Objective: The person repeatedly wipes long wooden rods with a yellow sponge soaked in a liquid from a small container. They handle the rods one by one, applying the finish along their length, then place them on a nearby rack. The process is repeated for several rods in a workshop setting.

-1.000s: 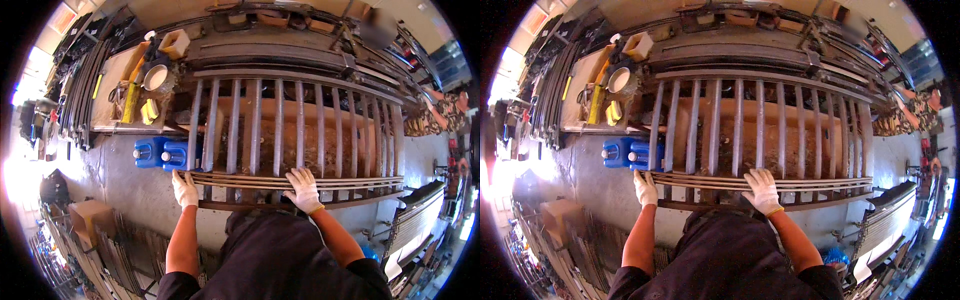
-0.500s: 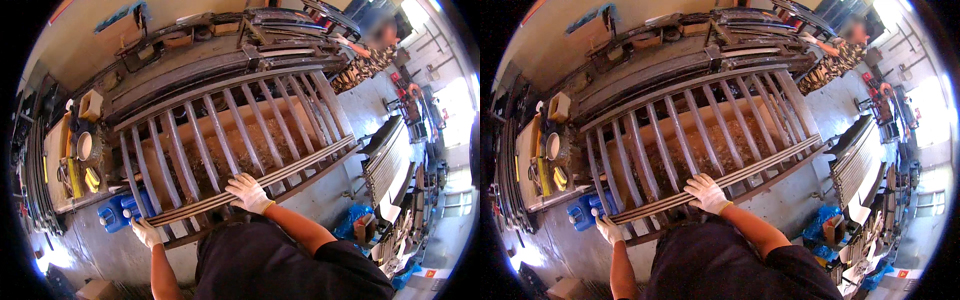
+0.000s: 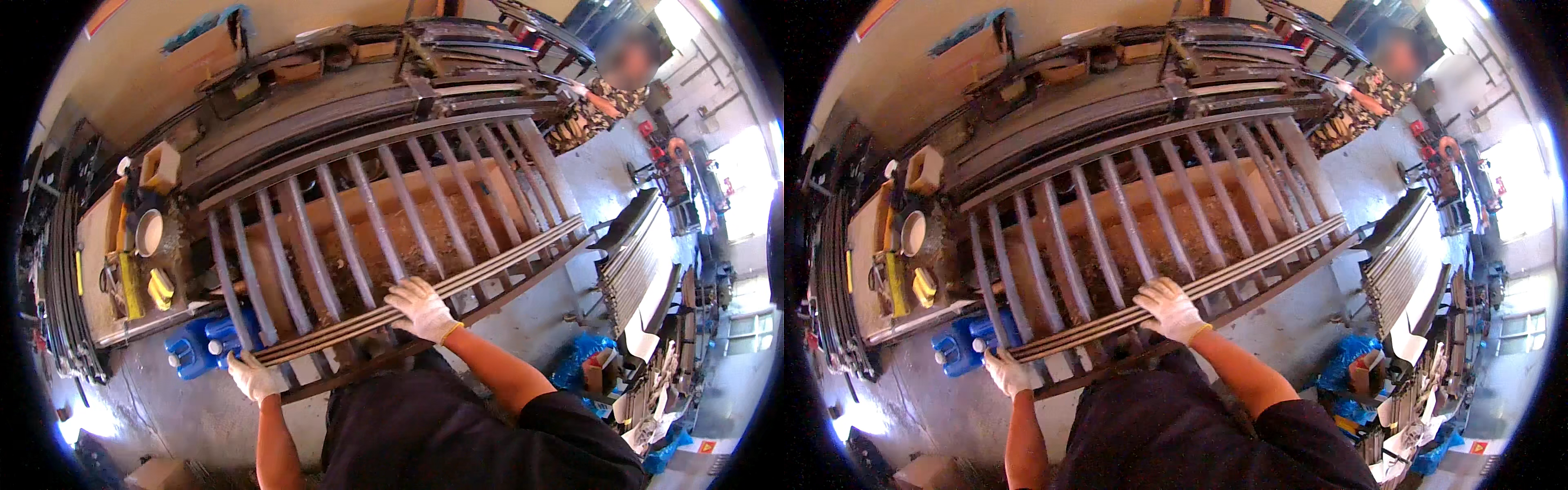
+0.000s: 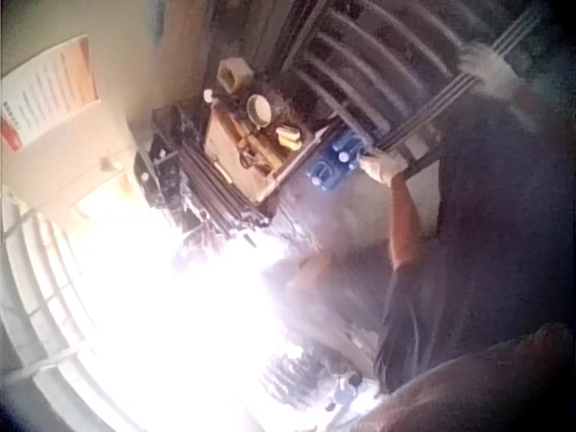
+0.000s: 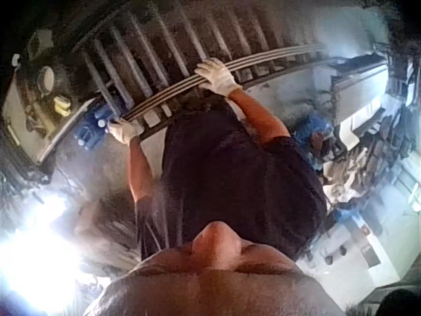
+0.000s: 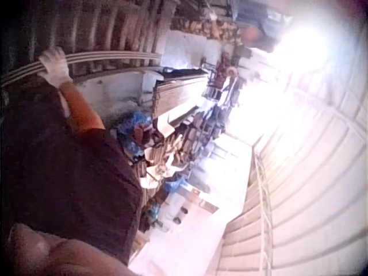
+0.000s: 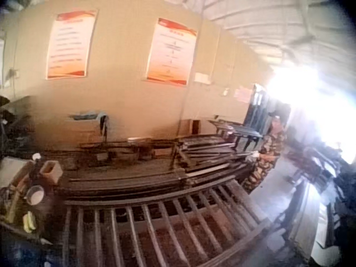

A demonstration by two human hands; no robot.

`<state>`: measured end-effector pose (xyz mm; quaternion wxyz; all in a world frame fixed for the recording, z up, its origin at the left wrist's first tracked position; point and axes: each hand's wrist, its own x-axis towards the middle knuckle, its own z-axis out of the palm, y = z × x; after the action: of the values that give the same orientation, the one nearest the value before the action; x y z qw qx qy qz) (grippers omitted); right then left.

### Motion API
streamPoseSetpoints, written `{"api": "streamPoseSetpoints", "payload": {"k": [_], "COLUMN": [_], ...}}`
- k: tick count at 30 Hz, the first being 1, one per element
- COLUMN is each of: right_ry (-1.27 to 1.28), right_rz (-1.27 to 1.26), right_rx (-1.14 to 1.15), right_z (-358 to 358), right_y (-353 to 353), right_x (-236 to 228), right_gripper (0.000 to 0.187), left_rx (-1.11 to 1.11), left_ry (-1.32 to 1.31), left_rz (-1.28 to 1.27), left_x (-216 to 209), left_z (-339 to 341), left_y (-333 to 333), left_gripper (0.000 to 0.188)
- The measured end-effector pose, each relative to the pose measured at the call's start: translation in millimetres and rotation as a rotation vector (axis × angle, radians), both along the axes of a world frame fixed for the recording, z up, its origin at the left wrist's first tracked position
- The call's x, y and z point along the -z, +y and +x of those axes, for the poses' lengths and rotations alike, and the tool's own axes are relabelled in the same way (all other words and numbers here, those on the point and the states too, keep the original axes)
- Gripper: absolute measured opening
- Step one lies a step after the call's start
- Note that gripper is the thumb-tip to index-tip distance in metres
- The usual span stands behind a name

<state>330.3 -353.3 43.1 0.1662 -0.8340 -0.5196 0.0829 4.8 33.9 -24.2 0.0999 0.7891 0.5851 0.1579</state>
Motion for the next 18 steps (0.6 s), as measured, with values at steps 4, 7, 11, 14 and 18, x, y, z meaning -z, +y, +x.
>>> {"api": "streamPoseSetpoints", "payload": {"k": [4, 7, 11, 14, 18], "right_ry": [-0.055, -0.034, -0.065, -0.064, -0.035], "right_rz": [-0.014, 0.029, 0.032, 0.022, 0.003], "right_rx": [0.145, 0.286, 0.29, 0.287, 0.271], "right_z": [-22, -35, -37, -34, -33], "right_y": [-1, 6, 3, 0, 3], "right_x": [5, 0, 11, 15, 12], "right_gripper": [0.081, 0.085, 0.085, 0.084, 0.082], "left_rx": [0.0, -0.017, -0.028, -0.034, 0.015], "left_ry": [-0.026, -0.032, -0.042, -0.068, -0.174], "left_rz": [-0.002, -0.057, -0.059, -0.089, -0.074], "left_x": [2, -1, -8, -11, -4], "left_z": [2, 0, 8, 9, 3], "left_y": [0, 3, -4, -4, -4], "left_gripper": [0.053, 0.054, 0.056, 0.055, 0.053]}}
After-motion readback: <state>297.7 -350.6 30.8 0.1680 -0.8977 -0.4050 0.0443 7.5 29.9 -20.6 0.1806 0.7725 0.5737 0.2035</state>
